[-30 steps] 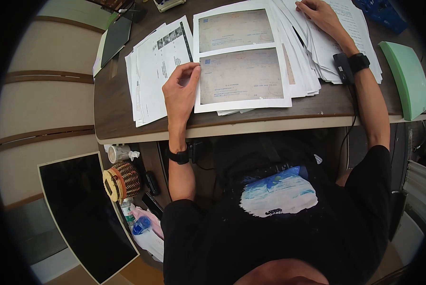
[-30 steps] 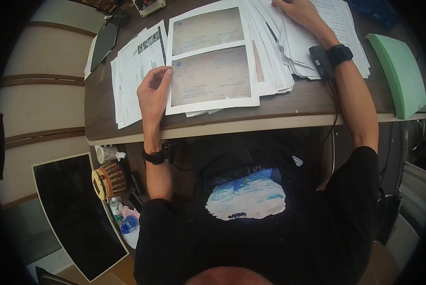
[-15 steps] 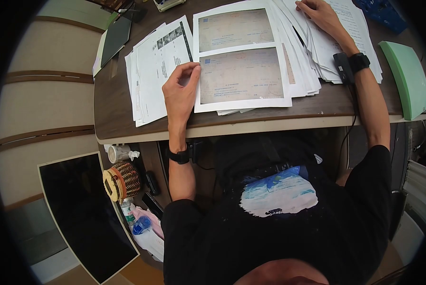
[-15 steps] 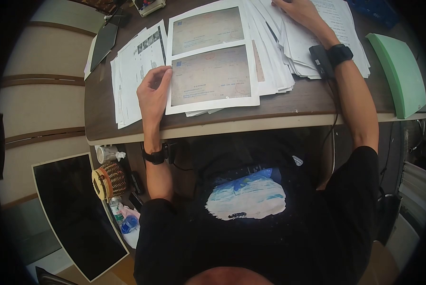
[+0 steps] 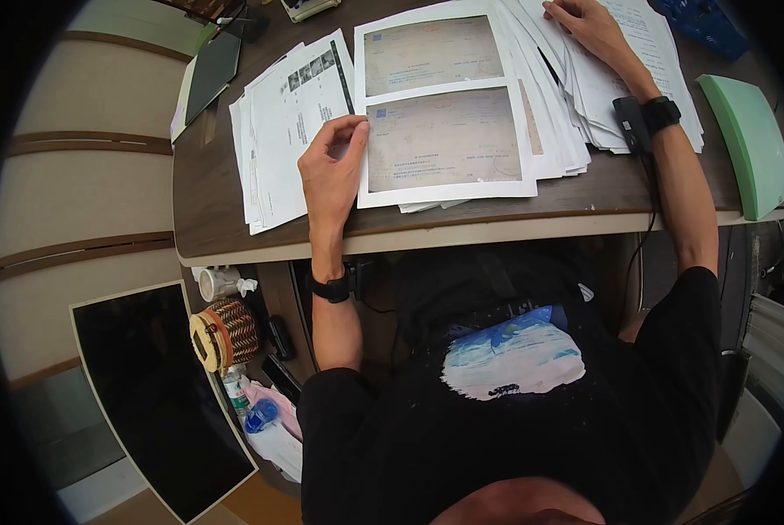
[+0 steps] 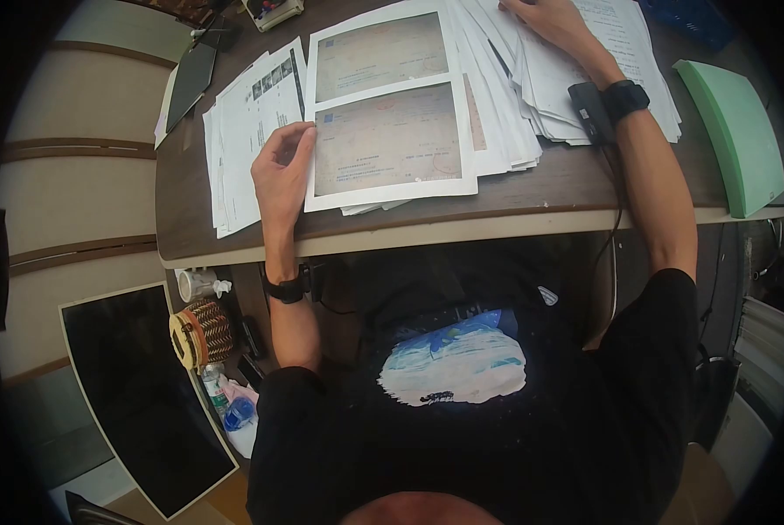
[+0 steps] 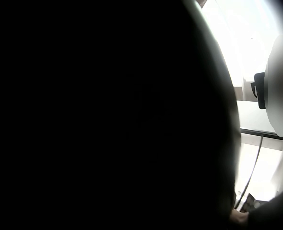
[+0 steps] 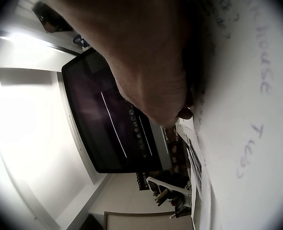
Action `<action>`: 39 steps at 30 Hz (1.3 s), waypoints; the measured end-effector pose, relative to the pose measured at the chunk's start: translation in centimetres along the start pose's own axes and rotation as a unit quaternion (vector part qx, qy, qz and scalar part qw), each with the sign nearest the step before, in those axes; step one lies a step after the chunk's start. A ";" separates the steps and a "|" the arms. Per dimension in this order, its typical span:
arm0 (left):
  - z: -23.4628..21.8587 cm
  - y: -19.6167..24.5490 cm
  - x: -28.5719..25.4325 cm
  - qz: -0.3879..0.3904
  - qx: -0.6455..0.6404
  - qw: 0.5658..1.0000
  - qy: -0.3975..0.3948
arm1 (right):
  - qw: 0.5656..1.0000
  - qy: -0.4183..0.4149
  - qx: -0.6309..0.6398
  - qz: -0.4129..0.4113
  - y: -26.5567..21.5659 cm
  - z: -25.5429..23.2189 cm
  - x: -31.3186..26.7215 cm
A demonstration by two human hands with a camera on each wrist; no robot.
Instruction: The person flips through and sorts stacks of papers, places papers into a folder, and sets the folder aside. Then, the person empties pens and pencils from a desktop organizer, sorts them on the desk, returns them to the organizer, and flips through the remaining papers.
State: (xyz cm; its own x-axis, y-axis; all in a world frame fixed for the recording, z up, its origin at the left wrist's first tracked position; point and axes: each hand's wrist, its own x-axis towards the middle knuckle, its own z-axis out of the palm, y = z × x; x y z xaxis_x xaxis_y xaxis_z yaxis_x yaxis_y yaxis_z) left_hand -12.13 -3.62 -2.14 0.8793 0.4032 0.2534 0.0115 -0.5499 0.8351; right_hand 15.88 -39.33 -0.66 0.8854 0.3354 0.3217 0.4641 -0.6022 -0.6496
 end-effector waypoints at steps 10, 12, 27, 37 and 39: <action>-0.1 0.3 -0.1 -0.013 0.007 1.000 -0.006 | 1.000 -0.003 0.001 -0.006 0.2 0.0 0.1; 0.0 0.3 -0.1 -0.011 0.009 1.000 -0.005 | 1.000 -0.002 0.006 -0.013 0.1 -0.1 -0.1; 0.0 0.7 -0.2 -0.011 0.026 1.000 -0.004 | 1.000 -0.003 -0.007 -0.004 -0.1 -0.1 -0.1; 0.0 0.8 -0.3 -0.009 0.025 1.000 -0.005 | 1.000 0.008 -0.016 -0.016 0.3 0.1 0.1; 0.0 0.7 -0.2 -0.009 0.023 1.000 -0.005 | 1.000 0.004 -0.017 -0.013 0.5 0.1 0.1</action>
State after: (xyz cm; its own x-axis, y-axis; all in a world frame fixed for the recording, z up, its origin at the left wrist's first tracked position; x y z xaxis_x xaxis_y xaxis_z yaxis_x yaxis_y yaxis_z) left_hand -12.31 -4.11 -1.64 0.8836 0.4064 0.2327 0.0500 -0.5759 0.8160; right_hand 16.19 -39.54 -1.03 0.8730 0.3458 0.3438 0.4876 -0.6170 -0.6176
